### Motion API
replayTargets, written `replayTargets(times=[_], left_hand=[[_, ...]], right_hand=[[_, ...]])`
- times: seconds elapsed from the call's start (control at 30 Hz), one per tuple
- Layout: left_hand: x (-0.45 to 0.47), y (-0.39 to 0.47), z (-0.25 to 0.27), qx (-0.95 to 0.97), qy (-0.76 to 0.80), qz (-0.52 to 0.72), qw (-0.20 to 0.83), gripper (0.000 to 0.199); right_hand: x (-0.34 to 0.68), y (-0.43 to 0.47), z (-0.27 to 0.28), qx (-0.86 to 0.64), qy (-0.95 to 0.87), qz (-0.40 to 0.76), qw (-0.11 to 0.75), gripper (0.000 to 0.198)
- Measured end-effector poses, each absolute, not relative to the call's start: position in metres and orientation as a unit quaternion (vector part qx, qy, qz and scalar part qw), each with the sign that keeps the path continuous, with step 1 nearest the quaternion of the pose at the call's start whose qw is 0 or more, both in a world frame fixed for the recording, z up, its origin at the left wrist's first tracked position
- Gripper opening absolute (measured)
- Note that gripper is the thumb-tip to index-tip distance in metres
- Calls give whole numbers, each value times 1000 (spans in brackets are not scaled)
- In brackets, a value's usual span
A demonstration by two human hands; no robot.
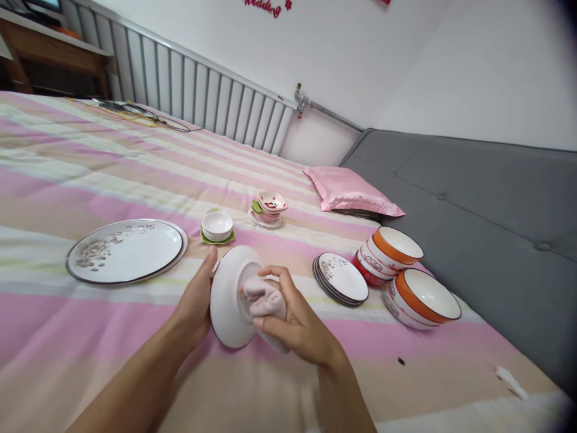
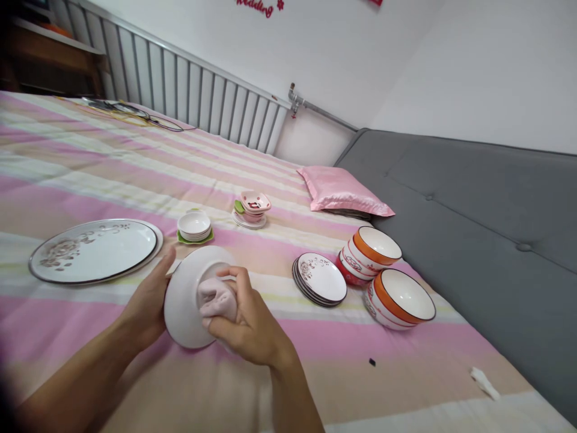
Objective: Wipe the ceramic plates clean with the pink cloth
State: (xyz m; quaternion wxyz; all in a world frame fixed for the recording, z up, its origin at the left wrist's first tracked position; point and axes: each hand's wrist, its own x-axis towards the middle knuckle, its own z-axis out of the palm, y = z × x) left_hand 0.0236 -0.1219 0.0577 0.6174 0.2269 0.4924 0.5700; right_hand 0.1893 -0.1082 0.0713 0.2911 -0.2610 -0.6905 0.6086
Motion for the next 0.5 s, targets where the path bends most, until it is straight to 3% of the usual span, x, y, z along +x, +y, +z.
replayTargets(times=[0.13,0.3,0.5], left_hand=[[19,-124,59,265,492,527,640,55],[16,-127,52,332,550,488,592,55],[14,-130,47,404,553,428,589,44]], right_hand=[[192,-100,63,-303,-694,548,356,43],[195,-85,58,-400,-721,330,460,36],[192,-84,61,-402,-762,180,475,31]])
